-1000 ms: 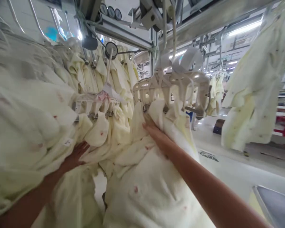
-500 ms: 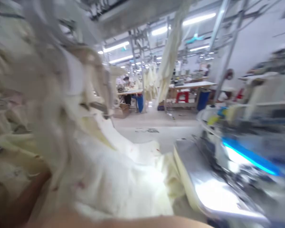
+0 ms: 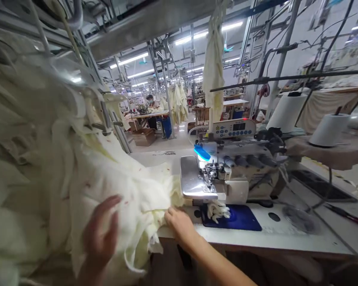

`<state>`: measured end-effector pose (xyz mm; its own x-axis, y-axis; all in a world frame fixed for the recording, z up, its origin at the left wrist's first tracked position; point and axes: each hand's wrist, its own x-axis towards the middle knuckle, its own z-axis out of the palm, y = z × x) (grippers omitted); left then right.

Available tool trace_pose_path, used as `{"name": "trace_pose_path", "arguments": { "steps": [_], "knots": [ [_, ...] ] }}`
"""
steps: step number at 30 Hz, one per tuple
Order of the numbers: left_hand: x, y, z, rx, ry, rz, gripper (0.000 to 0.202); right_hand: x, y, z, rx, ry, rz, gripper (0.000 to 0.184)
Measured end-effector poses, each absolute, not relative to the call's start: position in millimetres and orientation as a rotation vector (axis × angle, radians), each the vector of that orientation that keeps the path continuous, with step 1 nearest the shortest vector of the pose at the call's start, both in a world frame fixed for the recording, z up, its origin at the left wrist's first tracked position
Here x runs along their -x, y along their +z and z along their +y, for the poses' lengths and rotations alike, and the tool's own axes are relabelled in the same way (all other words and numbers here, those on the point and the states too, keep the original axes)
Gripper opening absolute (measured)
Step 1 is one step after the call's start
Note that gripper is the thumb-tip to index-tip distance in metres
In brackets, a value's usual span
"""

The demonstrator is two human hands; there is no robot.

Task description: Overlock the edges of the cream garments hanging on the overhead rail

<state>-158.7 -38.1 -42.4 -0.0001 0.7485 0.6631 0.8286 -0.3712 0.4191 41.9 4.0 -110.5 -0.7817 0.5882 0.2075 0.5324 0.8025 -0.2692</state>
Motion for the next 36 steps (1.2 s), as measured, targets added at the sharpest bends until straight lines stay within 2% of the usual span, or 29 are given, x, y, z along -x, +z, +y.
{"name": "trace_pose_path", "arguments": {
  "steps": [2,4,7,10,12,13,18,21,22,23,26,29,31,33,36],
  "knots": [
    [139,-21,-26,2.196,-1.138,-1.922,0.036,-44,-120,-33,0.666,0.25,-2.797,0.006],
    [126,-9,11,2.253,-0.994,-2.099,0.041,-45,-127,-72,0.454,0.24,-2.872,0.008],
    [116,-20,70,2.195,-0.801,-2.375,0.04,-45,-136,-112,0.295,0.251,-2.93,0.016],
    [116,-50,89,2.177,-0.663,-2.526,0.037,-61,-133,-116,0.346,0.306,-2.887,0.013],
    [122,-61,78,2.17,-0.663,-2.553,0.03,-88,-123,-103,0.476,0.49,-2.733,0.003],
    [127,-60,69,2.154,-0.702,-2.548,0.027,-104,-116,-93,0.546,0.626,-2.62,0.008],
    [142,-12,7,2.099,-1.158,-2.286,0.022,-150,-85,-37,0.762,0.96,-2.159,0.026],
    [132,23,-37,2.111,-1.404,-2.044,0.022,-115,-76,-17,0.794,1.069,-1.967,0.064],
    [126,34,-50,2.148,-1.437,-1.932,0.019,-100,-74,-16,0.789,1.157,-1.939,0.072],
    [119,44,-61,2.197,-1.42,-1.813,0.017,-86,-72,-16,0.77,1.259,-1.927,0.069],
    [97,78,-78,2.33,-1.191,-1.523,0.014,-75,-64,-23,0.624,1.526,-1.943,0.042],
    [66,109,-67,2.422,-0.997,-1.419,0.011,-117,-48,-29,0.506,1.661,-1.945,0.044],
    [38,123,-49,2.585,-0.823,-1.312,0.012,-153,-31,-30,0.611,1.605,-1.864,0.052],
    [10,127,-28,2.695,-0.64,-1.165,0.015,-181,-11,-27,0.809,1.346,-1.659,0.056],
    [-15,122,-2,2.647,-0.656,-1.057,0.017,-196,17,-11,0.932,0.849,-1.294,0.031]
  ]
}}
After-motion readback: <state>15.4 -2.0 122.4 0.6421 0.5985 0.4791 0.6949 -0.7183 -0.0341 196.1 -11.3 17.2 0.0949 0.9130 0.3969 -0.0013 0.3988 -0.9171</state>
